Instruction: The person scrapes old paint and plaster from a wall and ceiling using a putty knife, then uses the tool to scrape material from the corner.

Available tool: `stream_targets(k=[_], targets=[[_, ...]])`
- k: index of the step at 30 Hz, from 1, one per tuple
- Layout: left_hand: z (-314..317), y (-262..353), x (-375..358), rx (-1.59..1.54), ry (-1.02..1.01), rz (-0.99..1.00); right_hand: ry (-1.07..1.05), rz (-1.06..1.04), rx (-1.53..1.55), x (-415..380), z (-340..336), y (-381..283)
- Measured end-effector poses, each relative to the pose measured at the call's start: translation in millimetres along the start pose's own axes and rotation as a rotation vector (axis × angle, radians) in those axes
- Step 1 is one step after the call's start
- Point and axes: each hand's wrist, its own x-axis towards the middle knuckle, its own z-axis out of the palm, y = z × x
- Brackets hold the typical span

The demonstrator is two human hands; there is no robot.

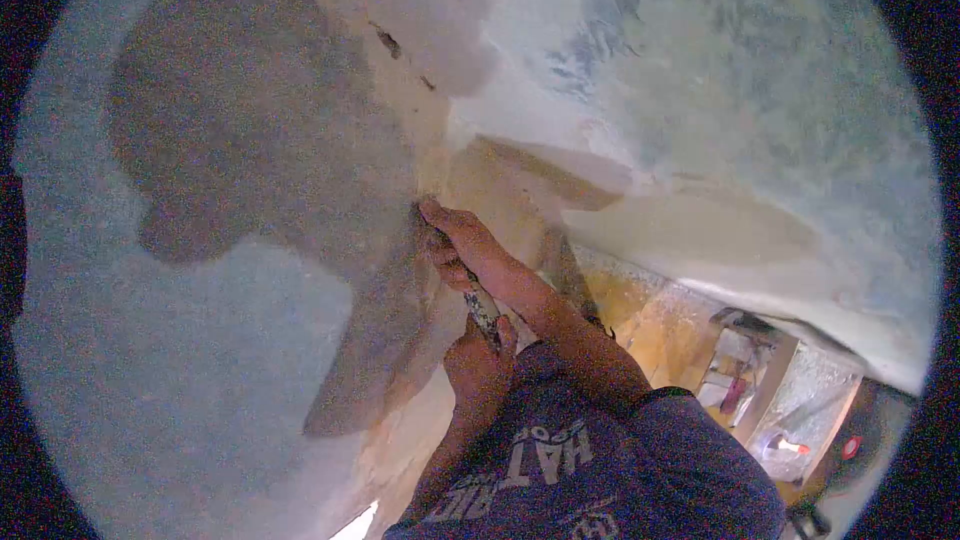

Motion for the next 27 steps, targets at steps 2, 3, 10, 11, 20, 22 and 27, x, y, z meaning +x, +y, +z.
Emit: stream_targets(k=[2, 3, 10, 11, 20, 22, 27], targets=[[-0.9, 6.5, -1.4, -0.038, 0.014, -0.026, 0.005, 0.034, 0.000, 0.1, 0.4, -4.1], [-1.5, 8.7, -3.4, -0.052, -0.001, -0.052, 0.013, 0.052, 0.001, -1.8, 2.2, -5.4], [-2.4, 22.2, -12.3, -0.180, 0.040, -0.186, 0.021, 0.115, 0.030, -3.1, 1.2, 1.0], [-0.8, 22.4, -14.6, -0.228, 0.065, -0.192, 0.001, 0.144, 0.063, -1.4, -3.5, 8.3], [1.5, 13.2, -71.4, -0.285, 0.122, -0.219, -0.104, 0.228, 0.088, -29.2, 7.2, 53.9], [-2.5, 15.6, -88.0, -0.411, 0.165, -0.210, -0.074, 0.216, 0.047, -38.7, 7.8, 63.2], [5.8, 19.3, -135.8, -0.641, 0.276, -0.305, -0.087, 0.301, -0.034, -65.1, 11.4, 109.9]])
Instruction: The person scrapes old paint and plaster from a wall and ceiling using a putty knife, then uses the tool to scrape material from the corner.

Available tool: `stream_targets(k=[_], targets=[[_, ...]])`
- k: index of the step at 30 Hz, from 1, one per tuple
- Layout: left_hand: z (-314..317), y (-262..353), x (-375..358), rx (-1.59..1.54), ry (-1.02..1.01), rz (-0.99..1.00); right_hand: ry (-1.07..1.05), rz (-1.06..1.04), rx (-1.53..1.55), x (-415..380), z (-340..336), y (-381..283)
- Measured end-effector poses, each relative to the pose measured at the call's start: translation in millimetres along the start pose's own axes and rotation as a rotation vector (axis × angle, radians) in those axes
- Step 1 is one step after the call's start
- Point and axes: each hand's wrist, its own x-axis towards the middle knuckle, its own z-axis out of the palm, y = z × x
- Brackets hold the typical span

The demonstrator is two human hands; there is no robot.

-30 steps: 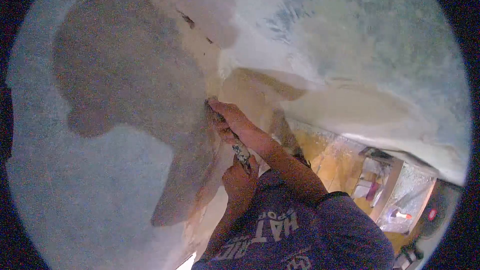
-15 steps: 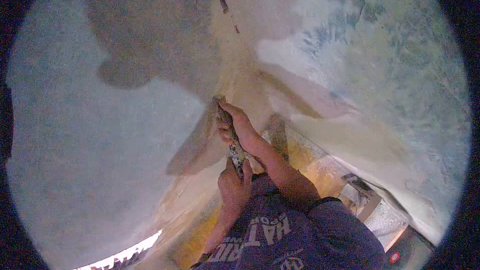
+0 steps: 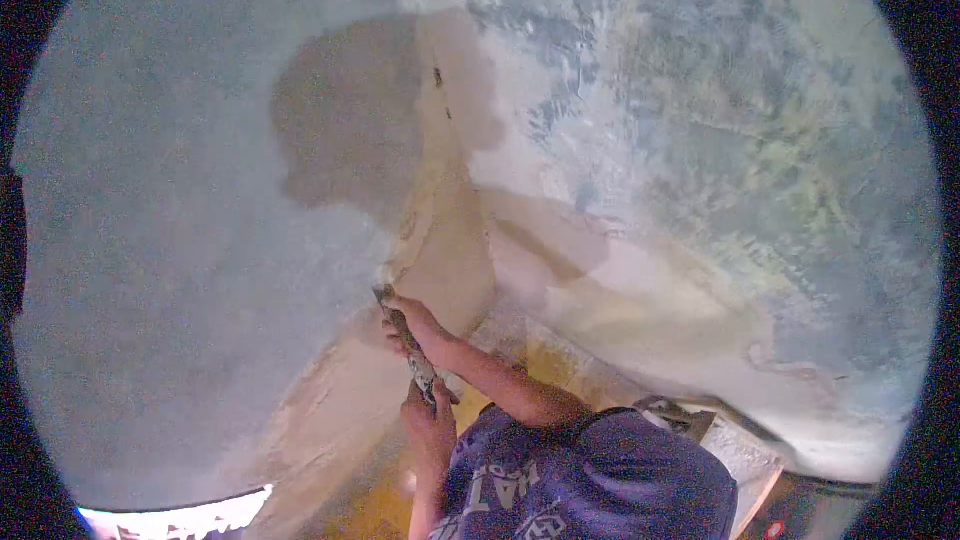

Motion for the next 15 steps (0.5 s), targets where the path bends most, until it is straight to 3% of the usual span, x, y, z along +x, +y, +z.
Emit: stream_targets(k=[6, 12, 15], targets=[[-13.3, 8.5, -47.0, 0.016, 0.000, -0.037, 0.036, 0.056, -0.060, -29.9, -5.2, 42.4], [1.2, -11.1, -78.0, 0.128, 0.007, -0.018, 0.150, -0.054, -0.195, -58.8, -22.1, 64.1], [6.7, -16.0, -88.0, 0.152, -0.045, -0.005, 0.072, -0.061, -0.132, -83.5, -20.0, 58.8]])
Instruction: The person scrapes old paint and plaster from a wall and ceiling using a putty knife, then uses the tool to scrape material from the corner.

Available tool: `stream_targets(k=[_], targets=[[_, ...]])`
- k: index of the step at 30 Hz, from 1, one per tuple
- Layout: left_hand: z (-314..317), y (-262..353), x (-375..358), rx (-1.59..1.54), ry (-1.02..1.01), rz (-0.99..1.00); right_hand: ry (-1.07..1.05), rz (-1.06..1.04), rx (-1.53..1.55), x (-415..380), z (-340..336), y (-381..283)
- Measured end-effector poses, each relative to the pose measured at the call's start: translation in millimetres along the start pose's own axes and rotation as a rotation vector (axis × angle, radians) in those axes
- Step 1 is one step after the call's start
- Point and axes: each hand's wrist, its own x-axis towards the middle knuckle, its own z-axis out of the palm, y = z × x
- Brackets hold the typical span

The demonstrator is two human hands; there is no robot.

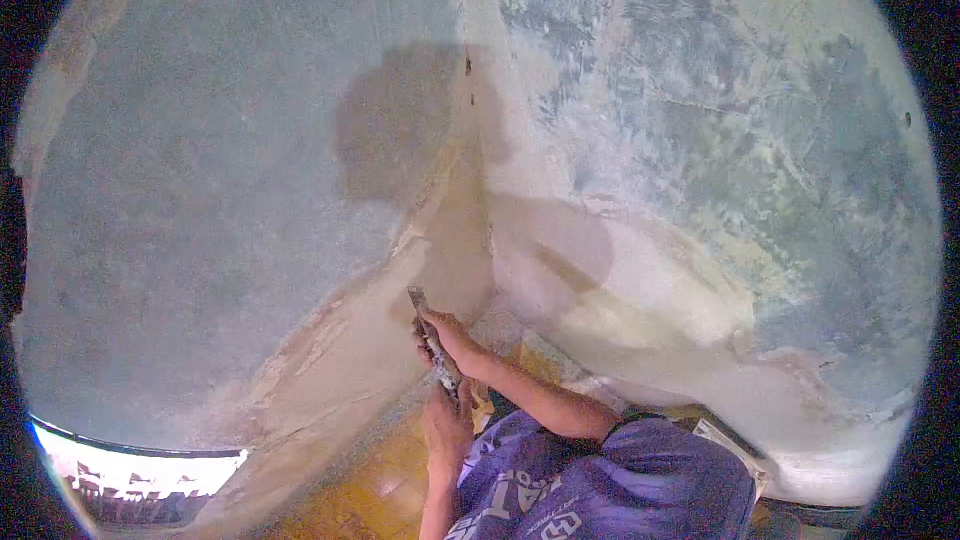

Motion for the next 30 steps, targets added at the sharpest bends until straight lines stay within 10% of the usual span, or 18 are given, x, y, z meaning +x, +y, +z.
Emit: stream_targets(k=[15, 30], targets=[[-11.6, 32.4, 25.6, 0.174, 0.068, -0.016, -0.659, 0.097, 0.514, 41.3, -12.6, -23.5], [48.8, 62.6, 133.1, 0.323, -0.035, -0.011, -0.414, -0.008, 0.932, 120.6, -108.0, -75.8]])
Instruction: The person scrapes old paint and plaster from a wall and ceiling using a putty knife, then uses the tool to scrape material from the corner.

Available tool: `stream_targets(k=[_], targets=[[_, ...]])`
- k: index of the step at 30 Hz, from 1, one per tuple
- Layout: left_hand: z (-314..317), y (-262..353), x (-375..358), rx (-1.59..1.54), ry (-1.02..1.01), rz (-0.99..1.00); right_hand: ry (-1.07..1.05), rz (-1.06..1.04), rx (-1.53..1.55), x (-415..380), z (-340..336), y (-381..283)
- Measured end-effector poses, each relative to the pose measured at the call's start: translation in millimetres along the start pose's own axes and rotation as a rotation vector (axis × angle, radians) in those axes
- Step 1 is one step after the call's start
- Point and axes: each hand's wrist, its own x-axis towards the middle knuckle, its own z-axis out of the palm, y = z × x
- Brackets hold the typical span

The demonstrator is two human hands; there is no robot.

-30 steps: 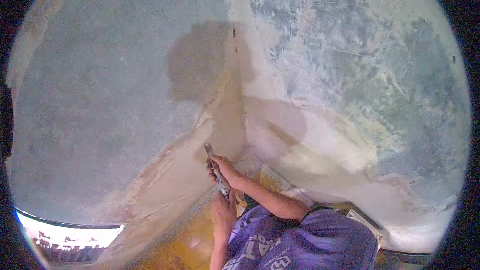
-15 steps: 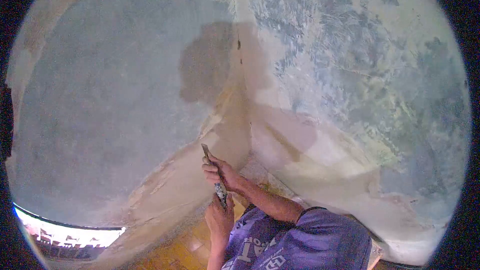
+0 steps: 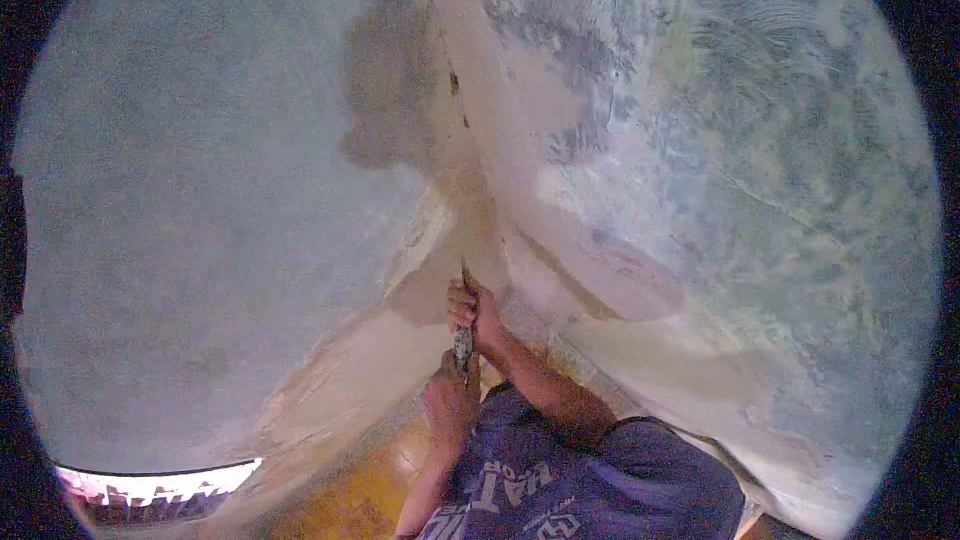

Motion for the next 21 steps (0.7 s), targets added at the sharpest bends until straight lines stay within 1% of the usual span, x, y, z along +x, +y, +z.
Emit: stream_targets(k=[1, 4, 7, 10, 13, 16, 19, 21], targets=[[2.9, 2.4, 5.9, 0.000, -0.011, -0.001, 0.017, -0.010, 0.017, 3.1, -3.2, -6.7], [3.3, 16.7, 23.8, 0.035, -0.060, -0.019, -0.067, 0.001, -0.013, 18.0, -3.5, -25.1], [15.9, 17.3, 39.0, 0.015, 0.029, 0.022, 0.163, -0.104, -0.235, 25.1, 17.9, -34.2], [21.0, 21.1, 50.3, -0.027, 0.019, 0.021, 0.149, -0.074, -0.388, 30.8, 32.3, -47.3], [10.2, 33.1, 54.9, -0.061, -0.022, -0.023, 0.162, -0.050, -0.513, 32.9, 53.7, -48.6], [5.3, 29.2, 59.6, -0.345, -0.005, 0.004, 0.213, -0.082, -0.599, 32.5, 84.5, -37.2], [-2.5, 26.2, 63.3, -0.513, 0.003, 0.022, 0.266, -0.135, -0.713, 33.6, 102.0, -28.3], [-12.8, 32.0, 65.7, -0.572, -0.025, -0.019, 0.342, -0.202, -0.791, 34.9, 116.3, -22.3]])
